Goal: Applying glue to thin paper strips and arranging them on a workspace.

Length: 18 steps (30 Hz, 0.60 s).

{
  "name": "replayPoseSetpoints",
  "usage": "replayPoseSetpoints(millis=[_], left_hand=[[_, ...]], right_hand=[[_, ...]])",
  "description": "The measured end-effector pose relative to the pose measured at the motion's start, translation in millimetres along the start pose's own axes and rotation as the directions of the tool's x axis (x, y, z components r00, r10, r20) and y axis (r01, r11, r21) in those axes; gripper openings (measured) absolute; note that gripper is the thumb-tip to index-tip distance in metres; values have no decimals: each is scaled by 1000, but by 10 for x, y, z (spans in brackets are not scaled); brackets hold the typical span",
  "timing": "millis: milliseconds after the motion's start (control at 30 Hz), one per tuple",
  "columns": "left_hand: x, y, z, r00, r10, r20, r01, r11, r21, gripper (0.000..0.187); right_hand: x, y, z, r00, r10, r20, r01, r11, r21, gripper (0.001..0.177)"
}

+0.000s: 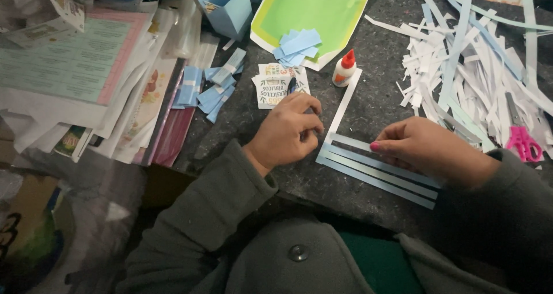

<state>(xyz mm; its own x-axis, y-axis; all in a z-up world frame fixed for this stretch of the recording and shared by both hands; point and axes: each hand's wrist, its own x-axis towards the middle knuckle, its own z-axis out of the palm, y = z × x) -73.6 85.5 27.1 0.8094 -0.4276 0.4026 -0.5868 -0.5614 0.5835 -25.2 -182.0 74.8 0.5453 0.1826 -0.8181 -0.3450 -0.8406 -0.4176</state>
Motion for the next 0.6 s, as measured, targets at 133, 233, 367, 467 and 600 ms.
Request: replayPoseSetpoints(millis=[133, 233, 367, 467, 600], left_hand=[[24, 26, -5, 998, -14, 63, 12, 999, 31, 4], [25, 24, 7, 997, -22, 78, 18, 999, 47, 5], [17, 39, -2, 997, -20, 72, 18, 999, 28, 6], [14, 23, 3, 996, -18, 84, 17, 1000, 18, 6], [5, 19, 18, 996, 31, 89, -34, 999, 34, 8]], right_hand=[[57, 11, 33, 999, 48, 9, -48, 999, 17, 31], [29, -25, 45, 998, 67, 17, -67, 996, 61, 31], [97, 15, 49, 999, 38, 18, -37, 999, -19, 33], [122, 18, 52, 999, 46, 16, -47, 999, 12, 33], [122, 10, 49, 999, 49, 17, -50, 999, 19, 32]])
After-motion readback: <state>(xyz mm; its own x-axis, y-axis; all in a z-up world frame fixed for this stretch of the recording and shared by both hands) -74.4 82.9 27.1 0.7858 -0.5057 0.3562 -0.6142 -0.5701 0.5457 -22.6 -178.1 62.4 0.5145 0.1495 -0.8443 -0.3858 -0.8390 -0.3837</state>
